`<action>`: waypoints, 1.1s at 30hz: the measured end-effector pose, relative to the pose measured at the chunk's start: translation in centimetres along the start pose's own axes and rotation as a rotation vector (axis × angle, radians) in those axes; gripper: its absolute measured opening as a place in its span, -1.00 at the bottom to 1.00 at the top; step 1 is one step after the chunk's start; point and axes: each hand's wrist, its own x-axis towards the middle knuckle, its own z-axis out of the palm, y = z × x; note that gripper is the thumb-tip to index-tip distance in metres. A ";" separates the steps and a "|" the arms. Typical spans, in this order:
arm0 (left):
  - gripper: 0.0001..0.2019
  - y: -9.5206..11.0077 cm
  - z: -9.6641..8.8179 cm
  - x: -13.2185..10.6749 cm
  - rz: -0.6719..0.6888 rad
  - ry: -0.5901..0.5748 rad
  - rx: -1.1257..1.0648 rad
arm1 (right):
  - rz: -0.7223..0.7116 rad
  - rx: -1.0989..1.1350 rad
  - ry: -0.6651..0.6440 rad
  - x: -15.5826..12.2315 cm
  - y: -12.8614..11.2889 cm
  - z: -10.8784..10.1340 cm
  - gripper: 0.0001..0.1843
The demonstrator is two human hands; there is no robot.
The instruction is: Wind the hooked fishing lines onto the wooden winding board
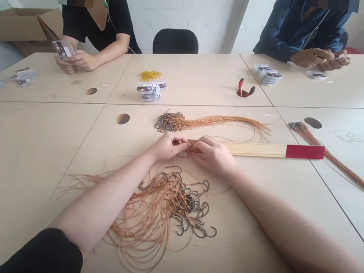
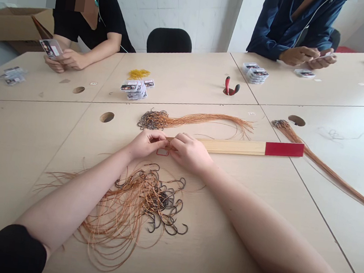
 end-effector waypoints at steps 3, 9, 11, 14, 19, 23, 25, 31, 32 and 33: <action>-0.75 0.1 -0.1 0.0 0.002 0.005 -0.018 | -0.019 0.026 0.023 0.0 0.1 0.1 -0.86; -0.74 0.4 0.0 0.0 -0.037 0.003 -0.056 | -0.020 0.060 0.096 0.1 0.1 0.0 -0.84; -0.74 0.3 0.0 0.0 -0.046 0.012 -0.073 | -0.029 0.064 0.120 0.2 0.1 -0.1 -0.85; -0.74 0.1 0.0 0.0 -0.046 0.020 -0.092 | -0.033 0.066 0.137 0.3 0.0 -0.2 -0.85; -0.75 0.1 0.0 0.0 -0.043 0.027 -0.113 | -0.032 0.072 0.145 0.3 0.0 -0.3 -0.84; -0.74 0.2 0.0 0.0 -0.047 0.022 -0.118 | -0.014 0.086 0.159 0.3 0.1 -0.2 -0.83; -0.74 0.2 0.0 0.0 -0.055 0.024 -0.119 | 0.002 0.096 0.168 0.3 0.1 -0.1 -0.84; -0.78 -0.2 0.0 -0.1 -0.066 0.038 -0.080 | 0.017 0.106 0.190 0.4 0.2 -0.1 -0.86; -0.79 -0.2 0.0 -0.1 -0.066 0.039 -0.075 | 0.017 0.103 0.194 0.5 0.2 -0.1 -0.86; -0.79 -0.2 0.0 -0.1 -0.066 0.037 -0.074 | 0.017 0.099 0.198 0.5 0.2 -0.2 -0.86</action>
